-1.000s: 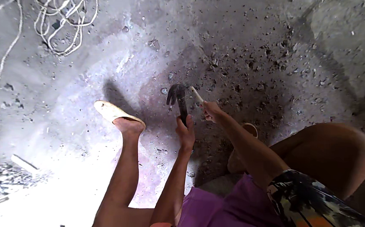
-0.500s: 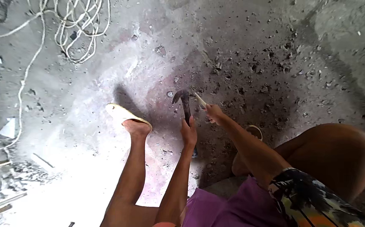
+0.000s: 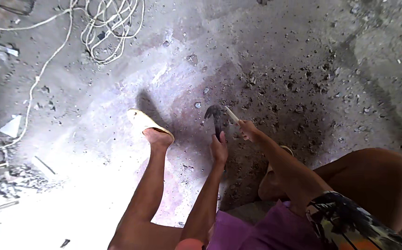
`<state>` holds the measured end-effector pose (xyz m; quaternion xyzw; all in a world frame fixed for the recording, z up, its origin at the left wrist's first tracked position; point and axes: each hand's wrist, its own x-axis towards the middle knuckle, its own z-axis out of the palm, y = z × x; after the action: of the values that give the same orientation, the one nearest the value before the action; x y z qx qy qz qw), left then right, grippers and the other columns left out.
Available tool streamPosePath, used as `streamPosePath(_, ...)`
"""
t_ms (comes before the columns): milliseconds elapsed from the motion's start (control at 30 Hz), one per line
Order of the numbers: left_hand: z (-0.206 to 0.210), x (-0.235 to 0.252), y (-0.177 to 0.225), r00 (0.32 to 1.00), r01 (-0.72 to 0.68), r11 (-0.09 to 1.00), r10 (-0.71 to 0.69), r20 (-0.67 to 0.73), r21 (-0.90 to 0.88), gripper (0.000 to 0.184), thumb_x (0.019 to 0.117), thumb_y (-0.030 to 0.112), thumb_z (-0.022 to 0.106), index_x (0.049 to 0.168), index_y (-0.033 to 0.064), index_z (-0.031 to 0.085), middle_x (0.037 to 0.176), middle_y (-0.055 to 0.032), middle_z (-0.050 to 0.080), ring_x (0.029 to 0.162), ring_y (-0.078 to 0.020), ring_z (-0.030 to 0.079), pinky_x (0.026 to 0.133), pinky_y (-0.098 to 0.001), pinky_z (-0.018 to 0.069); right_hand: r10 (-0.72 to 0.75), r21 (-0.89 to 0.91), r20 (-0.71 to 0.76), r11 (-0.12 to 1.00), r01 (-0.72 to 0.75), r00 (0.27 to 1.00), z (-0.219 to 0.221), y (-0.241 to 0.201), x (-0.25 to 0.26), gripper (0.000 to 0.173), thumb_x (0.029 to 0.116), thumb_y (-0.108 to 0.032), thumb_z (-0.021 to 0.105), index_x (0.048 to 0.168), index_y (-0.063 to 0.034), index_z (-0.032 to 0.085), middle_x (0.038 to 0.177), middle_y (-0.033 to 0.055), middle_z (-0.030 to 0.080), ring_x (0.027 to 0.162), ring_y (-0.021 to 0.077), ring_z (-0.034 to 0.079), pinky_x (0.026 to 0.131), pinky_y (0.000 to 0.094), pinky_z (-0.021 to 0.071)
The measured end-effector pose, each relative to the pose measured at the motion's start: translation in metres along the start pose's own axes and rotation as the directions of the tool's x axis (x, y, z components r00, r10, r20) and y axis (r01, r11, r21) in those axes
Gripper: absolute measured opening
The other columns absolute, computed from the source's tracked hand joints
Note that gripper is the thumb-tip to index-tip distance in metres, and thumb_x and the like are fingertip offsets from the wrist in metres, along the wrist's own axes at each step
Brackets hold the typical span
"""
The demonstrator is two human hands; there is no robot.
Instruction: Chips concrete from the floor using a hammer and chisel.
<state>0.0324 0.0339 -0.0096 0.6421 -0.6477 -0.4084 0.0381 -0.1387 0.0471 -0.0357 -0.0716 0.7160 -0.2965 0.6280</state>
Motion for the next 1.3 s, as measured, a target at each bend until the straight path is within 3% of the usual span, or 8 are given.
streamPosePath(133, 0.006, -0.028, -0.007, 0.978, -0.06, 0.992, 0.036, -0.205, -0.108, 0.046, 0.1109, 0.036, 0.044, 0.126, -0.005, 0.055, 0.08, -0.0166, 0.063, 0.071, -0.0286, 0.064, 0.071, -0.0472, 0.0558, 0.0, -0.026, -0.005, 1.0, 0.0, 1.0, -0.001, -0.002, -0.004, 0.047, 0.1145, -0.042, 0.031, 0.127, -0.0078, 0.062, 0.068, 0.0003, 0.044, 0.049, 0.0108, 0.039, 0.047, 0.0269, 0.0381)
streamPosePath(300, 0.011, 0.001, -0.003, 0.997, 0.073, 0.997, -0.072, 0.04, -0.035, 0.06, 0.11, 0.053, 0.033, 0.134, 0.0002, 0.05, 0.094, -0.0248, 0.067, 0.088, -0.0402, 0.07, 0.079, -0.0576, 0.0568, 0.011, -0.069, -0.032, 0.998, -0.013, 0.999, 0.0, -0.002, 0.0, 0.046, 0.1144, -0.042, 0.031, 0.128, -0.0094, 0.061, 0.071, 0.0005, 0.045, 0.051, 0.0119, 0.039, 0.048, 0.0292, 0.0384)
streamPosePath(467, 0.014, -0.03, -0.002, 0.97, -0.035, 0.985, -0.007, -0.243, -0.168, 0.046, 0.1107, 0.038, 0.045, 0.122, -0.0047, 0.058, 0.078, -0.0158, 0.063, 0.069, -0.0274, 0.065, 0.068, -0.0457, 0.0559, -0.035, -0.079, -0.025, 0.996, 0.033, 0.999, -0.002, -0.004, -0.001, 0.046, 0.1147, -0.039, 0.031, 0.125, -0.0058, 0.061, 0.067, -0.0007, 0.042, 0.05, 0.0115, 0.038, 0.048, 0.0291, 0.037)
streamPosePath(567, 0.023, -0.006, -0.001, 0.998, 0.062, 0.996, -0.063, -0.008, -0.06, 0.056, 0.1106, 0.045, 0.042, 0.135, -0.0035, 0.053, 0.097, -0.0239, 0.07, 0.09, -0.0364, 0.072, 0.084, -0.053, 0.0581, -0.038, -0.105, -0.032, 0.994, 0.035, 0.999, -0.001, -0.006, 0.003, 0.048, 0.1147, -0.04, 0.029, 0.128, -0.0059, 0.06, 0.071, 0.0021, 0.047, 0.052, 0.0125, 0.04, 0.05, 0.0304, 0.039)
streamPosePath(667, 0.011, 0.001, -0.003, 0.995, 0.094, 0.992, -0.09, 0.053, -0.088, 0.061, 0.11, 0.053, 0.034, 0.131, -0.0013, 0.054, 0.096, -0.0236, 0.068, 0.088, -0.0375, 0.07, 0.082, -0.0555, 0.0569, -0.093, -0.337, -0.08, 0.94, 0.061, 0.992, 0.0, -0.007, 0.003, 0.051, 0.1152, -0.039, 0.027, 0.131, -0.0049, 0.06, 0.086, 0.0127, 0.056, 0.065, 0.0237, 0.053, 0.061, 0.0421, 0.0481)
streamPosePath(767, -0.003, -0.028, -0.013, 0.989, 0.149, 0.974, -0.151, 0.003, -0.17, 0.055, 0.1114, 0.046, 0.037, 0.128, -0.0023, 0.057, 0.092, -0.0201, 0.067, 0.081, -0.0316, 0.068, 0.078, -0.0497, 0.0571, -0.258, -0.589, -0.131, 0.797, 0.134, 0.957, 0.003, -0.017, -0.011, 0.046, 0.1138, -0.032, 0.035, 0.131, -0.0007, 0.063, 0.115, 0.0277, 0.069, 0.107, 0.044, 0.068, 0.092, 0.0631, 0.0519)
streamPosePath(900, 0.006, -0.055, -0.051, 0.937, 0.348, 0.913, -0.332, 0.108, -0.212, 0.056, 0.1118, 0.047, 0.035, 0.126, -0.0027, 0.057, 0.091, -0.0199, 0.065, 0.072, -0.0301, 0.067, 0.069, -0.048, 0.0587, -0.477, -0.731, -0.218, 0.658, 0.182, 0.852, 0.009, -0.007, -0.036, 0.043, 0.114, -0.037, 0.033, 0.135, -0.0058, 0.054, 0.104, 0.025, 0.07, 0.099, 0.0454, 0.07, 0.083, 0.0631, 0.0553)
streamPosePath(1300, -0.028, -0.111, -0.05, 0.685, 0.647, 0.123, -0.527, 0.503, -0.753, 0.046, 0.1142, 0.039, 0.03, 0.082, 0.0094, 0.043, 0.053, 0.001, 0.039, 0.038, -0.0097, 0.042, 0.039, -0.0241, 0.0425, -0.191, -0.412, -0.365, 0.911, 0.026, 0.911, 0.033, -0.005, -0.019, 0.047, 0.1148, -0.028, 0.03, 0.147, 0.0033, 0.043, 0.134, 0.0304, 0.06, 0.122, 0.0427, 0.063, 0.102, 0.0563, 0.0506)
